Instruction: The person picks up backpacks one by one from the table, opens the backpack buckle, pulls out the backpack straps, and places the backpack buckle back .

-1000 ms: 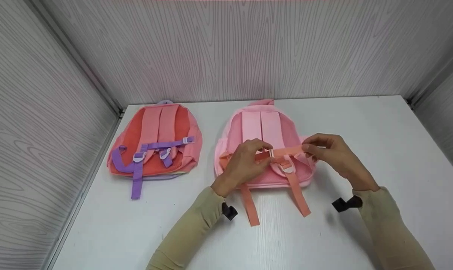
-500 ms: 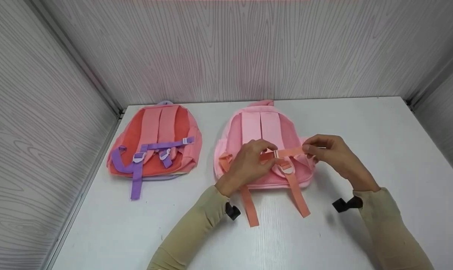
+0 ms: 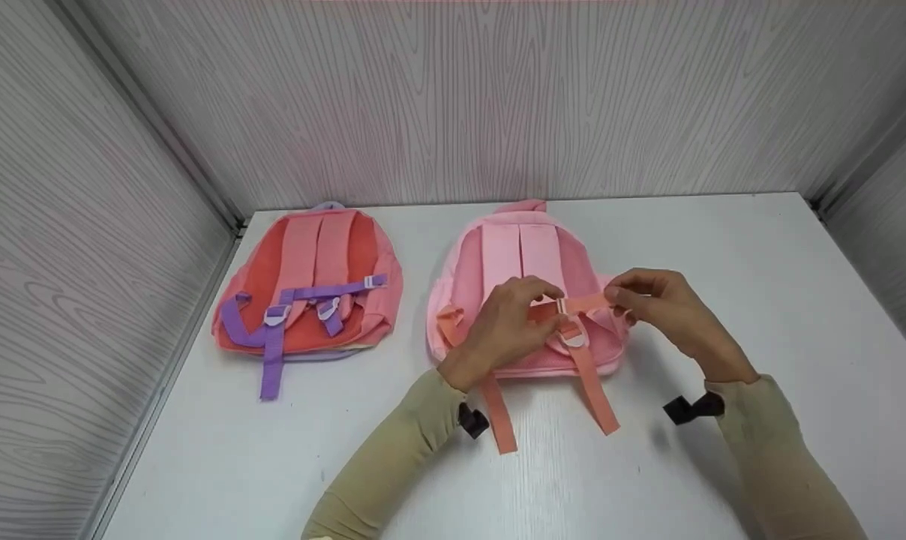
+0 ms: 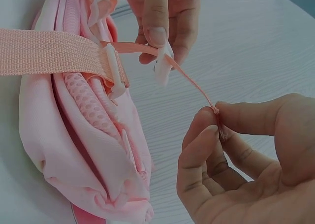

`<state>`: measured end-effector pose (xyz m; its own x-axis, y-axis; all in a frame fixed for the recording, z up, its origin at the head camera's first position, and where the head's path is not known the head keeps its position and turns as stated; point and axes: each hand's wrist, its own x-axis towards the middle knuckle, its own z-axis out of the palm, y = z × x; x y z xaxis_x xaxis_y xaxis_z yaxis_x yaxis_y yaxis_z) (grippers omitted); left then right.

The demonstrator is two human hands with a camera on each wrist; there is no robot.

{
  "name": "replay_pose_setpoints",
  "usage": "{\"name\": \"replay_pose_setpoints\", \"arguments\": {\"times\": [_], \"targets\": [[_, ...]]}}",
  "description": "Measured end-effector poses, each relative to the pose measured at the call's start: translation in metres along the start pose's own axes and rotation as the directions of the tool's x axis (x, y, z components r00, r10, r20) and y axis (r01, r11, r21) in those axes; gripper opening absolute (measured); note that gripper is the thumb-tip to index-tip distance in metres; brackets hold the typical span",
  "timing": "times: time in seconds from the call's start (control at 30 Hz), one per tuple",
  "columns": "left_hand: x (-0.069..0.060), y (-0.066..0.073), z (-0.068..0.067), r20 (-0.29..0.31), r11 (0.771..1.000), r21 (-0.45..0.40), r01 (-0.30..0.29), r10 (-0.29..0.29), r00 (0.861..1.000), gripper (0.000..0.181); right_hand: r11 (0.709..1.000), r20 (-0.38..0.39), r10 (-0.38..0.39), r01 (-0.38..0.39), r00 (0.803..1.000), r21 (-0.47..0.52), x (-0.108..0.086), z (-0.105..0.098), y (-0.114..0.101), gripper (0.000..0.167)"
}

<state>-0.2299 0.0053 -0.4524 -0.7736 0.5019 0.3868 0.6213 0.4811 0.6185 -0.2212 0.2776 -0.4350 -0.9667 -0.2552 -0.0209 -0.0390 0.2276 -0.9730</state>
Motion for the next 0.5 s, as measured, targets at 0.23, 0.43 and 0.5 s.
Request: {"name": "replay_pose_setpoints", "arguments": {"times": [0.23,0.43,0.5], "targets": [[0.0029,0.0033,0.0011,0.02,1.0,0.003,0.018,-0.018,1.0,0.03,1.0,0.003,0.003,-0.003,1.0,0.001,-0.0005,0.0004,-0.0017,0.031],[0.0064,0.0056,0.0019,0.021,1.0,0.002,0.008,-0.008,1.0,0.028,1.0,0.001,0.002,-0.002,1.0,-0.023,-0.0014,-0.0011,-0.0023,0.031],[0.0077,0.0063,0.0021,0.025,1.0,-0.001,0.006,-0.006,1.0,0.028,0.999,0.003,-0.005,0.005,1.0,-0.032,-0.0014,-0.0017,-0.0023,0.03]]}}
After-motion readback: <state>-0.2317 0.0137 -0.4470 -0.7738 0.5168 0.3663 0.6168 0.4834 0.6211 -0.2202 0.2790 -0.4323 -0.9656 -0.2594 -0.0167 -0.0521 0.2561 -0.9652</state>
